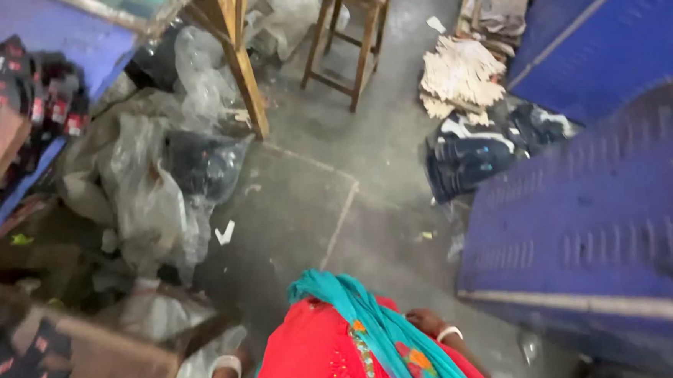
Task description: The person sorts and folds black fabric pieces on a wooden table. They pick up individual pieces, fold them, and place them into a pile or a nearby container. The person also moves a white bottle on the table during the process.
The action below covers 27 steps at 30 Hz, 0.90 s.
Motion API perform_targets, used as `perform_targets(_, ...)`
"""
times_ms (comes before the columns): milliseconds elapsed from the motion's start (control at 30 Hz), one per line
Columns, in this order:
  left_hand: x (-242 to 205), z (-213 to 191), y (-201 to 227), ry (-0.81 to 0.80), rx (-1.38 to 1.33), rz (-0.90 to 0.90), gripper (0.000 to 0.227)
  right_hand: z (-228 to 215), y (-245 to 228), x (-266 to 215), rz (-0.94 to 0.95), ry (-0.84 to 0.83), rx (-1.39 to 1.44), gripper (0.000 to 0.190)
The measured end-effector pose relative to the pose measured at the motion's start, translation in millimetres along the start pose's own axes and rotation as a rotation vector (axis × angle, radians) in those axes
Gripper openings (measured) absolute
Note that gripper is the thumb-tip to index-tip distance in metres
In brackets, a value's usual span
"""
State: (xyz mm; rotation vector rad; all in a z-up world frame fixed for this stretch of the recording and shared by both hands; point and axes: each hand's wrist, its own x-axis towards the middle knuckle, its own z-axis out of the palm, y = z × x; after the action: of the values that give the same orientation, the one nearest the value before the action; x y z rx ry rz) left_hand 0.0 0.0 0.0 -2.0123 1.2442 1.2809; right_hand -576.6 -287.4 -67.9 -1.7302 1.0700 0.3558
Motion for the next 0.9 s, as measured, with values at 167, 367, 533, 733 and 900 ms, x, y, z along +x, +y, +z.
perform_targets(167, 190, -326, 118, 0.384, -0.234, 0.12, 0.041, -137, -22, 26, 0.289, 0.3, 0.307, 0.041)
perform_targets(367, 257, -594, 307, 0.715, -0.785, 0.455, 0.044, -361, -58, 100, 0.225, 0.195, -0.33, 0.033)
perform_targets(533, 315, -657, 430, 0.405, -0.956, 1.002, 0.038, -558, -42, 231, 0.097, 0.073, -0.862, 0.029)
perform_targets(733, 385, -724, 422, 0.096, -1.059, 0.867, 0.047, -824, -140, 542, -0.19, 0.159, -0.993, 0.023)
perform_targets(900, 416, -836, 311, 0.436, -1.02, 0.637, 0.046, -910, -444, 694, -0.382, 0.66, -0.404, 0.029)
